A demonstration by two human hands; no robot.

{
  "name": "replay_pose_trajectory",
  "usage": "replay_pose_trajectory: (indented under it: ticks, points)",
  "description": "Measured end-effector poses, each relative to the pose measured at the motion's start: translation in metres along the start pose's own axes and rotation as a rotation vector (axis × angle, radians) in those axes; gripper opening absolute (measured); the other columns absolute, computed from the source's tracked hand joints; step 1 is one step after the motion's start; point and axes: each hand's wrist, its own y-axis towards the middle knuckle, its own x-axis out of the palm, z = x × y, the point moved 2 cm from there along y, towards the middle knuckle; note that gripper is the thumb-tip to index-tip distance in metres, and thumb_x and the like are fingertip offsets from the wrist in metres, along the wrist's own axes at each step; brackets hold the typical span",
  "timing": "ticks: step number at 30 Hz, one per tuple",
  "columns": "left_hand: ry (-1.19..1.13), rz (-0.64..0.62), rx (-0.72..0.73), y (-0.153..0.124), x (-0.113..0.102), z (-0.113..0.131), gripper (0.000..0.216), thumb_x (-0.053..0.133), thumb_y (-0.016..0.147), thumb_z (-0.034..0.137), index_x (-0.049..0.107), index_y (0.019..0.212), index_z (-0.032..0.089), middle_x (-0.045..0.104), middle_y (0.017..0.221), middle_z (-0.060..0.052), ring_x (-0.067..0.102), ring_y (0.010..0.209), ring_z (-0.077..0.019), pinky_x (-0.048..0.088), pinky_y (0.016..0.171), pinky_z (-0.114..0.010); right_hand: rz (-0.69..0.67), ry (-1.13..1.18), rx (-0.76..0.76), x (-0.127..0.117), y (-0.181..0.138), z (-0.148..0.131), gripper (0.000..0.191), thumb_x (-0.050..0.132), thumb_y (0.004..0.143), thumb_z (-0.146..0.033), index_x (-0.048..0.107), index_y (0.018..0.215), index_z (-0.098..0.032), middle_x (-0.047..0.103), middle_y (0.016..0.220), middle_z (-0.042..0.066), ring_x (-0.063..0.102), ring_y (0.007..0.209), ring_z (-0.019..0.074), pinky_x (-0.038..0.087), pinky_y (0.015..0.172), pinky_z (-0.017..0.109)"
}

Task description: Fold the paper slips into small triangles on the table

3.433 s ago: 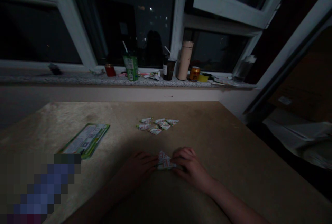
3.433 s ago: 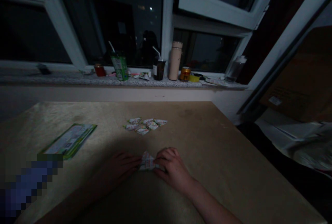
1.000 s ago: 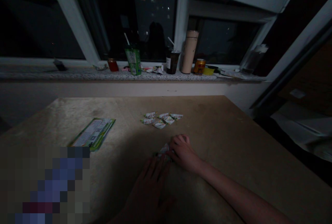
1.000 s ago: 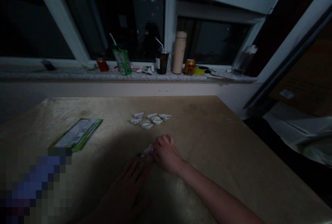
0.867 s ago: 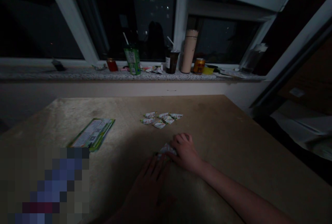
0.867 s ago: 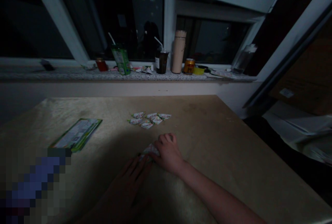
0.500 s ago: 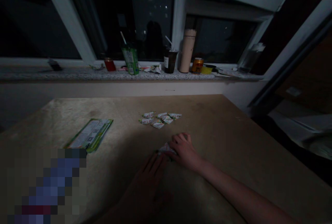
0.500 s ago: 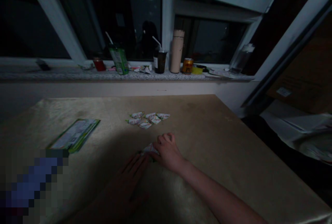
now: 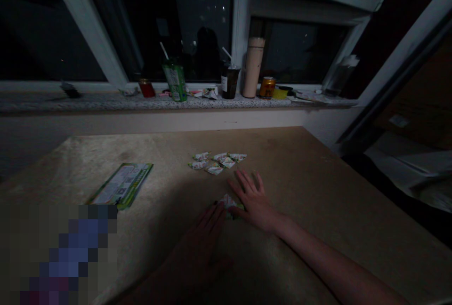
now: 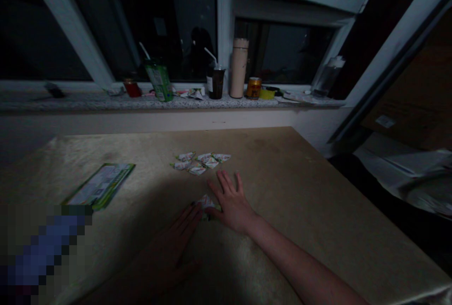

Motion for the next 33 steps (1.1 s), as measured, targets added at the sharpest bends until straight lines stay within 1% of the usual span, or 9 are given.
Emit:
replay_pose_trajectory:
  ticks: [2, 5, 9, 11, 17, 22, 25, 29, 33]
  points:
    - [-0.016, -0.006, -0.005, 0.0, 0.001, -0.001, 0.088, 0.058, 0.08, 0.048, 0.012, 0.149, 0.017, 0.014, 0.153, -0.012, 0.019, 0.138, -0.0311, 0.028, 0.109, -0.047, -0.042, 0.015, 0.004, 0.002, 0.0, 0.0, 0.065, 0.043, 0.089, -0.054, 0.025, 0.145, -0.024, 0.01, 0.154, 0.016, 0.006, 0.141, 0.0311, -0.002, 0.108, 0.059]
    - [-0.016, -0.005, -0.011, 0.0, 0.0, -0.001, 0.086, 0.058, 0.081, 0.048, 0.014, 0.148, 0.017, 0.015, 0.153, -0.011, 0.019, 0.138, -0.0314, 0.029, 0.108, -0.048, -0.105, 0.069, 0.023, 0.002, 0.002, 0.003, 0.065, 0.041, 0.09, -0.055, 0.024, 0.145, -0.025, 0.008, 0.154, 0.015, 0.004, 0.141, 0.0297, -0.005, 0.108, 0.058]
    - [-0.007, -0.014, -0.016, 0.001, -0.002, 0.0, 0.088, 0.058, 0.081, 0.046, 0.01, 0.149, 0.017, 0.011, 0.154, -0.01, 0.018, 0.138, -0.0307, 0.028, 0.109, -0.046, -0.282, 0.209, 0.044, -0.003, 0.006, 0.009, 0.075, 0.05, 0.087, -0.049, 0.017, 0.147, -0.019, 0.009, 0.153, 0.017, 0.003, 0.142, 0.0261, -0.003, 0.111, 0.053]
    - [-0.009, -0.017, -0.023, 0.002, -0.002, 0.001, 0.09, 0.059, 0.08, 0.047, 0.009, 0.149, 0.017, 0.011, 0.154, -0.01, 0.017, 0.139, -0.0305, 0.027, 0.11, -0.046, -0.333, 0.264, 0.065, -0.006, 0.008, 0.012, 0.079, 0.054, 0.085, -0.047, 0.015, 0.147, -0.017, 0.007, 0.153, 0.018, 0.002, 0.142, 0.0255, -0.002, 0.111, 0.051]
    - [-0.005, -0.013, -0.024, 0.003, -0.002, 0.001, 0.087, 0.057, 0.081, 0.048, 0.012, 0.149, 0.017, 0.015, 0.153, -0.012, 0.021, 0.138, -0.0314, 0.029, 0.109, -0.047, -0.345, 0.331, 0.109, -0.01, 0.012, 0.013, 0.081, 0.059, 0.082, -0.045, 0.019, 0.147, -0.017, 0.006, 0.153, 0.018, 0.0, 0.142, 0.0241, -0.004, 0.112, 0.049]
    - [0.016, 0.014, -0.011, 0.001, -0.001, -0.001, 0.087, 0.057, 0.081, 0.049, 0.013, 0.148, 0.017, 0.016, 0.153, -0.011, 0.021, 0.138, -0.0316, 0.028, 0.109, -0.047, -0.371, 0.401, 0.068, -0.011, 0.013, 0.018, 0.083, 0.062, 0.08, -0.039, 0.018, 0.147, -0.016, 0.009, 0.152, 0.018, 0.001, 0.142, 0.0239, -0.002, 0.112, 0.049]
    - [0.026, 0.004, -0.014, 0.002, -0.003, 0.0, 0.086, 0.055, 0.082, 0.052, 0.014, 0.148, 0.016, 0.017, 0.153, -0.012, 0.021, 0.137, -0.0316, 0.027, 0.109, -0.047, -0.367, 0.414, 0.077, -0.01, 0.013, 0.019, 0.082, 0.064, 0.079, -0.037, 0.021, 0.146, -0.015, 0.009, 0.152, 0.019, 0.001, 0.141, 0.0246, -0.003, 0.111, 0.049]
    - [0.036, -0.018, -0.023, 0.002, -0.005, 0.002, 0.086, 0.057, 0.081, 0.051, 0.017, 0.148, 0.014, 0.018, 0.152, -0.012, 0.021, 0.137, -0.0316, 0.027, 0.11, -0.046, -0.36, 0.424, 0.081, -0.012, 0.013, 0.02, 0.08, 0.065, 0.079, -0.037, 0.024, 0.145, -0.017, 0.01, 0.152, 0.018, 0.002, 0.141, 0.0245, -0.002, 0.112, 0.049]
    - [0.037, 0.015, 0.002, 0.002, -0.003, 0.0, 0.087, 0.058, 0.08, 0.049, 0.013, 0.148, 0.018, 0.017, 0.153, -0.011, 0.021, 0.137, -0.0313, 0.026, 0.11, -0.047, -0.397, 0.454, 0.037, -0.016, 0.013, 0.022, 0.081, 0.066, 0.078, -0.033, 0.022, 0.146, -0.019, 0.009, 0.152, 0.016, 0.001, 0.141, 0.024, -0.003, 0.111, 0.05]
